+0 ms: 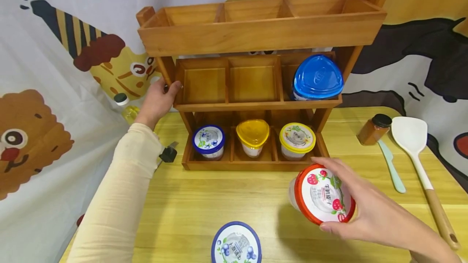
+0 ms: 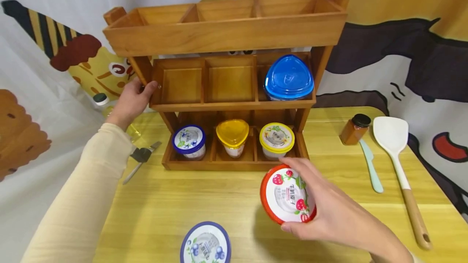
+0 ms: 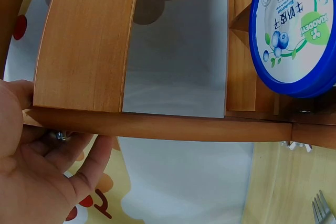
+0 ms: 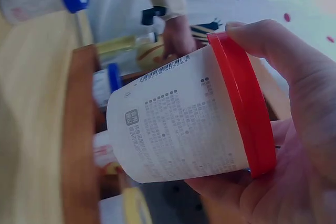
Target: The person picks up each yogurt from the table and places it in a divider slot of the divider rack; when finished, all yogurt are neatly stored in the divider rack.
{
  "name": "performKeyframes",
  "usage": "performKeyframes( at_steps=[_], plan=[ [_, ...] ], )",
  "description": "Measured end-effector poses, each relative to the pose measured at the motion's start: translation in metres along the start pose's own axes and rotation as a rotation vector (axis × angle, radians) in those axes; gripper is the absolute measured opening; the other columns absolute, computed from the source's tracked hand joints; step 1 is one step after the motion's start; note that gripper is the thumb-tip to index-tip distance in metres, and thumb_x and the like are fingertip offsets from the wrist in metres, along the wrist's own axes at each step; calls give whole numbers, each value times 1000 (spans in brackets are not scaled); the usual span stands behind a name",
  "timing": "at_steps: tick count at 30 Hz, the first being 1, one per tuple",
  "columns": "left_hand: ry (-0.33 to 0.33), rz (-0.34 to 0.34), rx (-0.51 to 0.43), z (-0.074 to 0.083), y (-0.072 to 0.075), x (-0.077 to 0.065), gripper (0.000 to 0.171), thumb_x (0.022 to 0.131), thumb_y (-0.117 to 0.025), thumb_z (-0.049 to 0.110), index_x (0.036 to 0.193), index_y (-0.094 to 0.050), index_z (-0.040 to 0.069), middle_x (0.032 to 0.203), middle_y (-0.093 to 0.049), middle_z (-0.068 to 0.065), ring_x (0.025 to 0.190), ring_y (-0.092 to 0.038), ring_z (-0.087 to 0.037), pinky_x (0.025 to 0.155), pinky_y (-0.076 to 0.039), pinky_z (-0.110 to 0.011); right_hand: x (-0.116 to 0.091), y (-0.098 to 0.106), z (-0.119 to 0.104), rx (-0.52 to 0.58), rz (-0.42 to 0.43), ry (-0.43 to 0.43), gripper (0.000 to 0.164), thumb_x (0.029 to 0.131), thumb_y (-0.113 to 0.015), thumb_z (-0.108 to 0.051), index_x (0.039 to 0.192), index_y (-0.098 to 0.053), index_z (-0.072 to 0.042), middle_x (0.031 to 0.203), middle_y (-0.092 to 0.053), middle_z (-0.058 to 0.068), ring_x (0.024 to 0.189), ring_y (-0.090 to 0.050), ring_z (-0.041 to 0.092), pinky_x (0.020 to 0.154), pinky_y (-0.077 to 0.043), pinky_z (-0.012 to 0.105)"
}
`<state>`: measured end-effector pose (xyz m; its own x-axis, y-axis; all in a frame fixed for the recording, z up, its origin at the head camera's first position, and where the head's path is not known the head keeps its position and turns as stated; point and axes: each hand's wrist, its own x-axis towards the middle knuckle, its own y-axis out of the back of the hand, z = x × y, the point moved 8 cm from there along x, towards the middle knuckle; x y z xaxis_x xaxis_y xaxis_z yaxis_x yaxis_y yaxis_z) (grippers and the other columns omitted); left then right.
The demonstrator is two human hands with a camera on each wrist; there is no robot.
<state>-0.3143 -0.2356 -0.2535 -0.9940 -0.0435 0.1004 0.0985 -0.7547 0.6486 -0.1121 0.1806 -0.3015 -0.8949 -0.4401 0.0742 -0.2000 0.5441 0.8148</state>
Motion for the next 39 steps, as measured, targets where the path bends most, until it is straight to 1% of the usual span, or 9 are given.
performKeyframes(
  at_steps=[3,10,13,17,21,25,32,36,39],
  plan=[
    [-4,4,2,0,0,0,63,103,-37,50,145,-40,3,135,-52,-20,117,-52,-30,104,-42,-48,9,12,-14,20,35,40,111,65,-92,-40,153,-23,-37,140,-42,-4,110,-46,12,71,-55,22],
    [-11,5,8,1,0,0,62,104,-37,50,144,-41,3,134,-53,-21,115,-53,-30,103,-43,-48,34,30,-39,97,104,141,111,65,-92,-26,153,-25,-33,141,-43,0,111,-45,9,72,-57,24],
    [-13,4,3,2,0,0,63,103,-38,50,145,-40,3,134,-53,-20,116,-53,-30,104,-44,-48,45,38,-50,93,147,178,110,65,-92,-24,153,-26,-31,141,-43,0,113,-43,8,75,-56,23],
    [-9,1,9,2,0,0,62,103,-37,50,145,-40,4,130,-54,-20,113,-53,-29,100,-44,-47,61,47,-66,81,207,218,109,65,-92,-24,153,-28,-26,139,-45,-1,114,-45,11,76,-55,22],
    [-13,-1,13,2,0,-2,63,103,-37,50,146,-39,4,134,-53,-21,116,-54,-31,102,-44,-49,77,53,-79,92,237,249,108,66,-91,-23,153,-28,-27,137,-46,0,112,-47,12,74,-56,24],
    [-13,-4,8,2,-1,-3,64,103,-37,50,148,-37,4,138,-52,-21,119,-53,-32,105,-43,-51,93,57,-91,124,253,250,106,67,-91,-24,153,-28,-28,137,-44,-1,111,-46,12,73,-56,24],
    [-9,-1,22,-1,-1,-3,64,103,-37,50,147,-38,4,135,-53,-21,116,-53,-31,103,-44,-50,116,60,-104,128,285,267,101,73,-87,-28,154,-27,-24,138,-44,4,114,-45,18,77,-53,27],
    [-29,9,30,-1,0,-1,62,104,-37,49,144,-41,2,130,-54,-21,112,-54,-31,99,-45,-49,128,62,-104,124,321,284,98,74,-86,-29,153,-28,-21,137,-45,5,111,-46,17,78,-51,31],
    [-38,19,33,0,0,1,60,104,-37,48,142,-43,1,126,-55,-22,109,-53,-31,97,-45,-48,136,65,-103,129,356,294,97,74,-85,-28,153,-29,-18,135,-46,6,108,-47,17,77,-49,30]
  ],
)
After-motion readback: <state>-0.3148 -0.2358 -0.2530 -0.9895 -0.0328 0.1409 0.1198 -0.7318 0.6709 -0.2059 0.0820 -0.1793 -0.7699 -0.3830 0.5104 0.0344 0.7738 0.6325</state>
